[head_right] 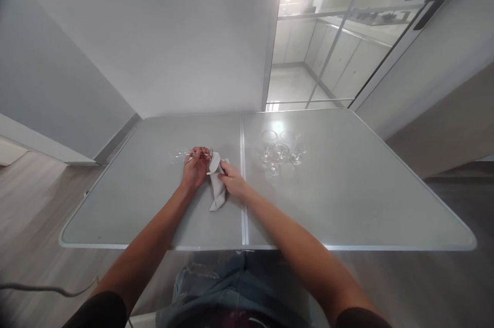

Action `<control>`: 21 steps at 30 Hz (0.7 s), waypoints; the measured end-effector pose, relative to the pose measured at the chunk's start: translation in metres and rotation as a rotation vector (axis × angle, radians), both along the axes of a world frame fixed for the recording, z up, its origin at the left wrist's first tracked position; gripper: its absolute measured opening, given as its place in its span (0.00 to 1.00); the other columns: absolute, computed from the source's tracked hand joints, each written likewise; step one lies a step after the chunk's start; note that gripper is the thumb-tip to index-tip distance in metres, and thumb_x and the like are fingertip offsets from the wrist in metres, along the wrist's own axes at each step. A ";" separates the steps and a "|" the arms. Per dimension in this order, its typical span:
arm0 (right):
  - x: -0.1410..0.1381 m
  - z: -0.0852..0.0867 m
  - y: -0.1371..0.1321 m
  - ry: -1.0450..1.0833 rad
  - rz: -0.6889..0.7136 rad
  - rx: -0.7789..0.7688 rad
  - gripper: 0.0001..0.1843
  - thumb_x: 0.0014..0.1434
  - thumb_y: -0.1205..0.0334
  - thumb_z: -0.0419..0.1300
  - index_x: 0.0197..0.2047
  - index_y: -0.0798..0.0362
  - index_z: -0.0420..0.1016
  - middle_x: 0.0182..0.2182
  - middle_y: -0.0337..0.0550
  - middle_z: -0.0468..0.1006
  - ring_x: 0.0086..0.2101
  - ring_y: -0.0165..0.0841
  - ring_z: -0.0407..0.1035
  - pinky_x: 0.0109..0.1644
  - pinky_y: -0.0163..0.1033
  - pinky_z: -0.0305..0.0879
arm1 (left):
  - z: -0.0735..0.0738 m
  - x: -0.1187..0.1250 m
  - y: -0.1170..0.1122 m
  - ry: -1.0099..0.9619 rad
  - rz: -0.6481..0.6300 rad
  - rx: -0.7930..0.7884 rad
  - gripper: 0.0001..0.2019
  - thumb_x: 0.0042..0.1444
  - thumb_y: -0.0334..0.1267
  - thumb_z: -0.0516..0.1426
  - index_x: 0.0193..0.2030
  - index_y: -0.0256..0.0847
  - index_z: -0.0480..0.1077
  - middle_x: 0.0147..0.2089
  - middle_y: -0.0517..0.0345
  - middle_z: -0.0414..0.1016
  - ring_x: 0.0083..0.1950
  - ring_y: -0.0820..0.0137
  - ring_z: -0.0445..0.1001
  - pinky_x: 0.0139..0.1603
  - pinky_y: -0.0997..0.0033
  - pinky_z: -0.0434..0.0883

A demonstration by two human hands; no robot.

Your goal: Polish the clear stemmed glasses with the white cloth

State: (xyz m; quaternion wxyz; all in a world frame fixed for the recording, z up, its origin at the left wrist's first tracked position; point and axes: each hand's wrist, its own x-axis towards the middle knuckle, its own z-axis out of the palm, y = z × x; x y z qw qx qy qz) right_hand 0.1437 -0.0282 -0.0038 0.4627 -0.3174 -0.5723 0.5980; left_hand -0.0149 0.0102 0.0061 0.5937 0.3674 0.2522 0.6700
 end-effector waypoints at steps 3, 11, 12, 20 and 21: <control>0.001 0.001 -0.001 0.047 -0.012 0.015 0.28 0.54 0.66 0.57 0.59 0.49 0.75 0.51 0.42 0.78 0.53 0.40 0.68 0.61 0.45 0.63 | -0.002 -0.001 0.002 0.000 0.020 0.000 0.13 0.57 0.43 0.67 0.32 0.38 0.70 0.38 0.57 0.71 0.41 0.74 0.72 0.42 0.75 0.72; -0.001 -0.007 0.005 0.062 -0.060 -0.009 0.27 0.54 0.65 0.57 0.58 0.49 0.74 0.49 0.41 0.79 0.49 0.38 0.70 0.58 0.42 0.64 | 0.000 0.001 -0.003 0.061 -0.067 0.009 0.12 0.57 0.44 0.67 0.33 0.39 0.71 0.38 0.57 0.72 0.43 0.72 0.74 0.46 0.71 0.74; -0.001 -0.008 0.005 0.031 -0.038 -0.005 0.25 0.54 0.65 0.57 0.56 0.49 0.75 0.48 0.41 0.79 0.48 0.38 0.70 0.58 0.43 0.64 | 0.000 0.000 -0.002 0.050 -0.026 0.017 0.12 0.57 0.44 0.67 0.33 0.39 0.71 0.38 0.57 0.72 0.42 0.73 0.74 0.46 0.71 0.74; 0.002 -0.001 0.006 0.133 -0.081 -0.050 0.26 0.52 0.65 0.57 0.56 0.49 0.76 0.47 0.41 0.79 0.47 0.37 0.69 0.53 0.40 0.64 | -0.002 0.001 0.000 0.059 -0.061 0.001 0.11 0.58 0.43 0.67 0.34 0.38 0.72 0.39 0.55 0.72 0.43 0.72 0.73 0.46 0.72 0.75; 0.002 0.001 0.006 0.142 -0.075 -0.062 0.26 0.51 0.65 0.57 0.54 0.49 0.77 0.45 0.40 0.79 0.45 0.37 0.69 0.51 0.39 0.64 | -0.002 0.000 0.000 0.052 -0.052 0.006 0.11 0.58 0.43 0.67 0.34 0.38 0.73 0.39 0.55 0.72 0.43 0.72 0.73 0.46 0.72 0.75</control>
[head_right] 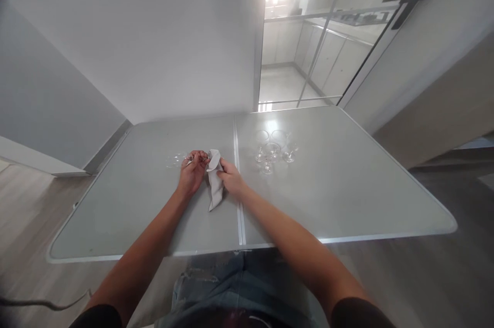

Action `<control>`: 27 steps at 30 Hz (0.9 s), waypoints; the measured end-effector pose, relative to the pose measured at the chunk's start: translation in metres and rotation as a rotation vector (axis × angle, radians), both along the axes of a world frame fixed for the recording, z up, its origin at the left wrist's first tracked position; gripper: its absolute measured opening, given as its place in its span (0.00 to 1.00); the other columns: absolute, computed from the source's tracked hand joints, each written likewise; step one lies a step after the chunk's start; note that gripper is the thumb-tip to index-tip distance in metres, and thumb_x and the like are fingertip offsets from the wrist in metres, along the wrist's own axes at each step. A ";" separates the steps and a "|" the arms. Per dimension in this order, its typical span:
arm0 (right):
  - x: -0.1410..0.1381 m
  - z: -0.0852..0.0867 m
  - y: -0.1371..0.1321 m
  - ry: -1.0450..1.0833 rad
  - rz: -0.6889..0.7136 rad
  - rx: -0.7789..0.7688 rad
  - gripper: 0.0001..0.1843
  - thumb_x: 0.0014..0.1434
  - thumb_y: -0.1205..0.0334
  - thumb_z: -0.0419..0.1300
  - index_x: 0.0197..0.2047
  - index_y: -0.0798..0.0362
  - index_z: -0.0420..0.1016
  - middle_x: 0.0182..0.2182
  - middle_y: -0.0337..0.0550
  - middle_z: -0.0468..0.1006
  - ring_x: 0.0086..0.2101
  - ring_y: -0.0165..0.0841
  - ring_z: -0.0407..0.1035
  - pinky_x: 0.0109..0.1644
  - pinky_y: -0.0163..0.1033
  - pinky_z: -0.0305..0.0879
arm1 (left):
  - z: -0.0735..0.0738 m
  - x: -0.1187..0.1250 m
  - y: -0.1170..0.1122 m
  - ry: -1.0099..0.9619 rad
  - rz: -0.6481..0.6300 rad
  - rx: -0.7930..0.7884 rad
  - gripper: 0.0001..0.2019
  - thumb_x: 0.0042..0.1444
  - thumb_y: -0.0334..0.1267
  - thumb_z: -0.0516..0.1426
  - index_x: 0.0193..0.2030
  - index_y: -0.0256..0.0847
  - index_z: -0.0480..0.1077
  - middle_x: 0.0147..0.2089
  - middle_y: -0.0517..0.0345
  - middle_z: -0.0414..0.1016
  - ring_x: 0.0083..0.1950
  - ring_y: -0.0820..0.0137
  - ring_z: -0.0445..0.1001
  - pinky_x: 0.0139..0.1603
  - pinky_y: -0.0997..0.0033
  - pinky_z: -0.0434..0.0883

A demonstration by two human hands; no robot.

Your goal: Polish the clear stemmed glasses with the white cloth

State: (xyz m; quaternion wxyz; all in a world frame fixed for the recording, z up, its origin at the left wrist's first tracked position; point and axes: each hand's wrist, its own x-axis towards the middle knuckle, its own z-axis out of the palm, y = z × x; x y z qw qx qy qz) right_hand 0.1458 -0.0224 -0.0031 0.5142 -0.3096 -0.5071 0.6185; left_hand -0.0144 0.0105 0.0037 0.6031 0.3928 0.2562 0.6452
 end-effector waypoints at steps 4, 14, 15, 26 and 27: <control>0.001 0.007 -0.001 0.001 0.051 -0.010 0.21 0.48 0.66 0.58 0.46 0.51 0.81 0.39 0.39 0.79 0.42 0.36 0.68 0.48 0.38 0.63 | -0.001 -0.005 0.005 -0.035 0.099 -0.020 0.12 0.57 0.44 0.67 0.35 0.39 0.73 0.39 0.55 0.73 0.43 0.73 0.74 0.44 0.75 0.75; 0.013 0.005 0.001 -0.064 -0.135 -0.059 0.16 0.54 0.58 0.53 0.17 0.52 0.64 0.20 0.36 0.64 0.25 0.29 0.58 0.32 0.36 0.55 | -0.005 -0.001 -0.001 0.275 0.177 0.028 0.17 0.58 0.53 0.64 0.37 0.39 0.74 0.40 0.51 0.76 0.44 0.66 0.75 0.24 0.79 0.71; 0.014 0.008 0.000 -0.107 -0.135 -0.002 0.17 0.55 0.57 0.52 0.18 0.52 0.65 0.22 0.38 0.68 0.27 0.29 0.61 0.34 0.36 0.57 | -0.004 0.000 -0.003 0.329 0.182 0.046 0.17 0.59 0.53 0.63 0.38 0.39 0.75 0.42 0.49 0.77 0.46 0.65 0.75 0.24 0.78 0.72; 0.004 0.002 -0.012 -0.868 -0.381 0.363 0.25 0.62 0.55 0.63 0.63 0.44 0.72 0.36 0.39 0.78 0.36 0.33 0.72 0.43 0.36 0.64 | 0.001 0.006 -0.015 0.696 0.201 0.297 0.15 0.61 0.47 0.62 0.52 0.44 0.78 0.60 0.46 0.76 0.62 0.59 0.72 0.60 0.55 0.71; 0.004 0.002 -0.013 -0.907 -0.394 0.377 0.24 0.64 0.54 0.62 0.63 0.44 0.73 0.38 0.41 0.78 0.37 0.33 0.72 0.43 0.36 0.63 | 0.000 0.007 -0.014 0.710 0.204 0.319 0.15 0.61 0.47 0.62 0.52 0.44 0.78 0.60 0.47 0.76 0.63 0.59 0.71 0.64 0.53 0.69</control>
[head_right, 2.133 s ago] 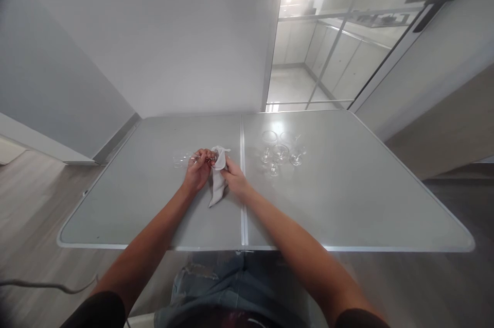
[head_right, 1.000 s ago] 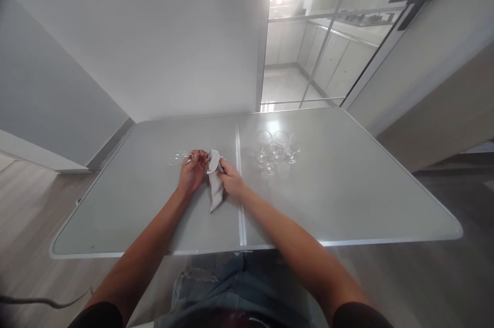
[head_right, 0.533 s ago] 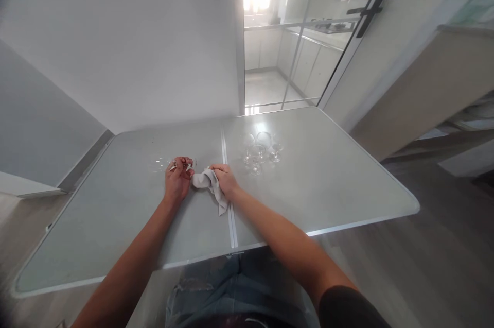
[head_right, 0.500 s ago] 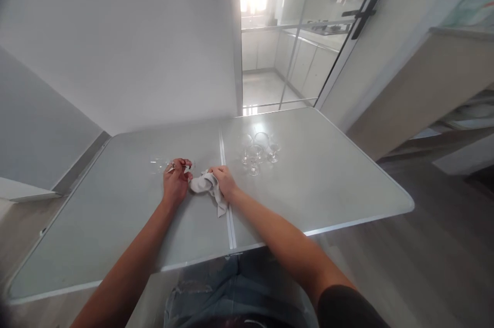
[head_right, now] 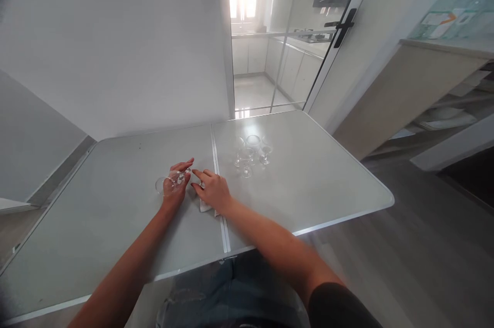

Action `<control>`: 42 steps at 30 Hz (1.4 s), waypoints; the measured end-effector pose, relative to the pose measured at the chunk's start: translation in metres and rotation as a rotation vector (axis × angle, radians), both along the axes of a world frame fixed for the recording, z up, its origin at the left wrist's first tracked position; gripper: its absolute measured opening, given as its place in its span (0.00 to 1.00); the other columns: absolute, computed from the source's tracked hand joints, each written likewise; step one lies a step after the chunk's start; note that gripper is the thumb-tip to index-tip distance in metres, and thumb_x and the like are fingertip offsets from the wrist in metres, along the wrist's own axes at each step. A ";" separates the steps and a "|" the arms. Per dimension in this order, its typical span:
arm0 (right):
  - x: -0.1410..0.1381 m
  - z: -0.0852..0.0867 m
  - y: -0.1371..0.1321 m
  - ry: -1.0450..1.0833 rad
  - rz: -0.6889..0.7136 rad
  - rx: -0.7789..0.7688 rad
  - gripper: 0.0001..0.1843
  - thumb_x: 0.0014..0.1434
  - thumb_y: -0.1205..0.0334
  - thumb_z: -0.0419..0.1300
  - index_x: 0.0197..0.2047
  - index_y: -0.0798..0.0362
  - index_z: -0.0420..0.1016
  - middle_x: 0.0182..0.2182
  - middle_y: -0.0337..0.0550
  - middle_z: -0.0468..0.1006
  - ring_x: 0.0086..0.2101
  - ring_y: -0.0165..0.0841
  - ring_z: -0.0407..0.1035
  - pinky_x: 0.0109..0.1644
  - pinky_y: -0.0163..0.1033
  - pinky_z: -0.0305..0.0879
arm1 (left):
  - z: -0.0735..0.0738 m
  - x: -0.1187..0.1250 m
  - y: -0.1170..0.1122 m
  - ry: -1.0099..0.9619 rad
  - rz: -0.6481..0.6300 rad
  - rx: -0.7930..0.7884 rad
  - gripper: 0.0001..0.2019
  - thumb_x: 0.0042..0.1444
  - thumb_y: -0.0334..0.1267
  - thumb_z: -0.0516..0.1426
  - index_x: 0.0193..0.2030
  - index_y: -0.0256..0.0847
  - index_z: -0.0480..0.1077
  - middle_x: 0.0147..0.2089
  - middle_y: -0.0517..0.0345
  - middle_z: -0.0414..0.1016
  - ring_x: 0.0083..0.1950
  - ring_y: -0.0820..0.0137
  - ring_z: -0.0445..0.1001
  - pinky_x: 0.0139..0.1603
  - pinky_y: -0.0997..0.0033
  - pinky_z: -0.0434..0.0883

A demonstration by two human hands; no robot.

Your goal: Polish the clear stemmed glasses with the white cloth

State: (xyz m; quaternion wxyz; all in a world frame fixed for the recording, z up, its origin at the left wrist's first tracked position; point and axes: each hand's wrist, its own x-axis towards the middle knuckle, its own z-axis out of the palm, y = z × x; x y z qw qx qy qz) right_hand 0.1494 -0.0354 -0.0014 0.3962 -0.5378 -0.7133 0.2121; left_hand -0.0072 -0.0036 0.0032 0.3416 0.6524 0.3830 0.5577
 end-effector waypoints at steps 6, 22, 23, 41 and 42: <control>0.001 0.000 -0.003 -0.140 -0.073 0.036 0.19 0.70 0.55 0.54 0.61 0.44 0.74 0.44 0.45 0.77 0.39 0.33 0.73 0.39 0.36 0.61 | -0.002 0.008 -0.001 -0.103 -0.165 -0.154 0.22 0.57 0.46 0.66 0.57 0.43 0.75 0.64 0.43 0.72 0.62 0.56 0.75 0.66 0.51 0.69; 0.003 0.004 -0.002 -0.213 -0.064 0.022 0.08 0.65 0.63 0.57 0.38 0.50 0.78 0.38 0.44 0.77 0.33 0.32 0.70 0.34 0.36 0.55 | 0.000 0.008 -0.004 -0.021 -0.389 -0.178 0.38 0.46 0.54 0.71 0.63 0.45 0.71 0.72 0.40 0.62 0.68 0.50 0.67 0.69 0.51 0.63; 0.004 0.009 -0.005 -0.186 -0.089 0.019 0.09 0.65 0.62 0.56 0.36 0.50 0.78 0.36 0.43 0.77 0.32 0.32 0.69 0.35 0.36 0.55 | -0.004 0.005 -0.001 -0.044 -0.396 -0.134 0.44 0.40 0.57 0.72 0.65 0.45 0.69 0.73 0.39 0.60 0.68 0.48 0.66 0.69 0.50 0.63; 0.197 0.004 -0.070 0.115 -0.610 -0.066 0.16 0.56 0.48 0.65 0.33 0.52 0.85 0.35 0.46 0.86 0.43 0.45 0.79 0.54 0.46 0.69 | -0.008 -0.004 0.006 0.233 -0.436 0.016 0.27 0.68 0.57 0.49 0.30 0.40 0.78 0.32 0.51 0.72 0.30 0.69 0.65 0.33 0.69 0.64; 0.202 0.003 -0.063 0.099 -0.584 -0.073 0.16 0.56 0.48 0.64 0.33 0.51 0.85 0.35 0.45 0.86 0.44 0.45 0.79 0.55 0.46 0.69 | -0.009 -0.005 0.006 0.255 -0.450 0.001 0.28 0.68 0.55 0.48 0.25 0.40 0.75 0.28 0.53 0.69 0.27 0.71 0.63 0.30 0.70 0.61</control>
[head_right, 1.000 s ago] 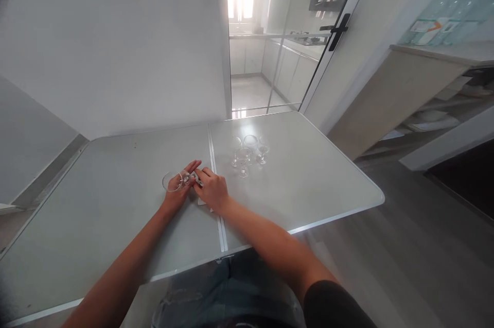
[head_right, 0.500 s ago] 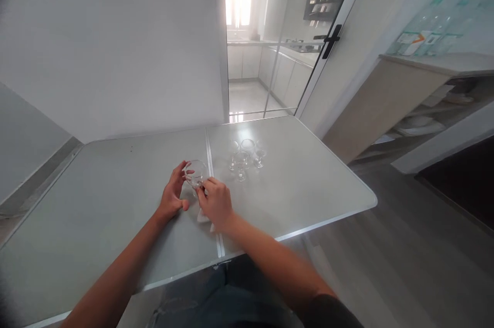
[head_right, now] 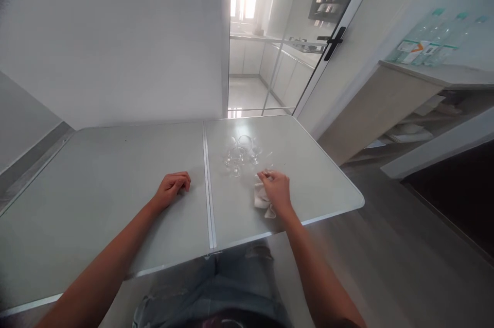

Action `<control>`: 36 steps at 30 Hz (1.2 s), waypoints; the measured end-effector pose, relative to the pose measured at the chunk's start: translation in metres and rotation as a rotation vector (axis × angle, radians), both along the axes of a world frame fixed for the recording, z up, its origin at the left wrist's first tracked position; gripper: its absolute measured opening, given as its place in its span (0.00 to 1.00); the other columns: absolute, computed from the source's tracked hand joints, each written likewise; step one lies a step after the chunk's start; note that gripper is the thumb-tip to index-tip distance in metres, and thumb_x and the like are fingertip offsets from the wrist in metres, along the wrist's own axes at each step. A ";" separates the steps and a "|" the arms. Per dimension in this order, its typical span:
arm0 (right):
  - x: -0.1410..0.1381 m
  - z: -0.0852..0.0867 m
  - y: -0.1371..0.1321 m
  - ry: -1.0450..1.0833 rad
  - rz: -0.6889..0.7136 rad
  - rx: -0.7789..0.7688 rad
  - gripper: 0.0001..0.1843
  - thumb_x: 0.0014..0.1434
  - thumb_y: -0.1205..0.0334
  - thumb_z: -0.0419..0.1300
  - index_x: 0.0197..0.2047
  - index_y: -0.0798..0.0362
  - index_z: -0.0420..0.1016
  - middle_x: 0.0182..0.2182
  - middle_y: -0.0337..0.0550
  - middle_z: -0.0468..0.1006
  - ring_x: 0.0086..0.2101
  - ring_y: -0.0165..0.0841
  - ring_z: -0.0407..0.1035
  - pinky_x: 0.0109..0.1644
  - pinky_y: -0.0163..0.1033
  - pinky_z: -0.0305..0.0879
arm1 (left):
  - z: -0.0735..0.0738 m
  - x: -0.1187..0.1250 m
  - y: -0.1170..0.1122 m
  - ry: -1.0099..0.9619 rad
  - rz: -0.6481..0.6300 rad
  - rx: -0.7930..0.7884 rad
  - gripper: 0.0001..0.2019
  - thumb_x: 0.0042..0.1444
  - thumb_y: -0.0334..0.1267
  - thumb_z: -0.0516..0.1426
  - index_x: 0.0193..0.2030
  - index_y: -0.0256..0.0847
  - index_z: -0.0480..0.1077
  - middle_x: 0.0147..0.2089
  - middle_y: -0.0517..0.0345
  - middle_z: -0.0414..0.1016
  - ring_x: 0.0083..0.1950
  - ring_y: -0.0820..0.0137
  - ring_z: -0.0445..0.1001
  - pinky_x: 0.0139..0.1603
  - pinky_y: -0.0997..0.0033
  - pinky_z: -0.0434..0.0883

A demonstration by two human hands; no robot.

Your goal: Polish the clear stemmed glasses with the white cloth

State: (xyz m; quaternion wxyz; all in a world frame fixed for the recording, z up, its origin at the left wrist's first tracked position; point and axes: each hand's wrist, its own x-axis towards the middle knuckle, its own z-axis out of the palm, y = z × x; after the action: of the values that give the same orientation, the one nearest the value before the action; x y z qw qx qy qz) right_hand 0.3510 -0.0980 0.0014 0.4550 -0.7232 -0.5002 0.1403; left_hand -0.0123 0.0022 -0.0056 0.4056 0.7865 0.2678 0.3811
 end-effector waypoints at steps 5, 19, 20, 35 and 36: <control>0.000 -0.008 0.028 -0.048 0.091 -0.040 0.16 0.58 0.49 0.61 0.33 0.52 0.85 0.36 0.45 0.86 0.38 0.42 0.79 0.46 0.42 0.70 | -0.007 -0.003 0.000 0.176 0.027 0.015 0.27 0.69 0.50 0.51 0.20 0.39 0.67 0.19 0.61 0.60 0.23 0.74 0.57 0.28 0.72 0.55; -0.006 -0.021 0.054 -0.100 0.097 -0.158 0.14 0.59 0.51 0.61 0.36 0.50 0.85 0.34 0.43 0.85 0.35 0.36 0.77 0.43 0.38 0.68 | -0.011 -0.003 0.002 0.261 0.010 -0.050 0.25 0.70 0.49 0.48 0.24 0.38 0.68 0.21 0.62 0.62 0.25 0.75 0.59 0.30 0.73 0.57; -0.006 -0.021 0.054 -0.099 0.101 -0.166 0.14 0.59 0.51 0.61 0.37 0.49 0.85 0.34 0.42 0.85 0.35 0.36 0.76 0.44 0.38 0.68 | -0.011 -0.003 0.002 0.269 0.010 -0.046 0.25 0.70 0.49 0.47 0.24 0.38 0.68 0.21 0.62 0.63 0.25 0.75 0.59 0.30 0.73 0.57; 0.001 0.007 0.025 -0.237 0.196 -0.306 0.09 0.55 0.64 0.58 0.36 0.46 0.80 0.38 0.37 0.84 0.39 0.36 0.77 0.44 0.38 0.68 | -0.007 -0.001 0.000 0.303 -0.012 -0.042 0.24 0.70 0.47 0.48 0.25 0.38 0.67 0.23 0.62 0.64 0.26 0.76 0.61 0.32 0.74 0.59; 0.002 0.009 0.023 -0.238 0.219 -0.317 0.11 0.55 0.65 0.58 0.37 0.46 0.81 0.40 0.37 0.85 0.41 0.36 0.78 0.47 0.38 0.69 | -0.007 -0.001 0.000 0.307 -0.013 -0.037 0.24 0.70 0.47 0.48 0.25 0.38 0.67 0.23 0.62 0.64 0.26 0.76 0.61 0.32 0.74 0.59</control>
State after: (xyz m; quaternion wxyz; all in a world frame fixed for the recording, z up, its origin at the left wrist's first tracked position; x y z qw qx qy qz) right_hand 0.3532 -0.0750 0.0107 0.2556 -0.7384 -0.5977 0.1794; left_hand -0.0130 0.0022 -0.0130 0.3769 0.8295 0.3287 0.2488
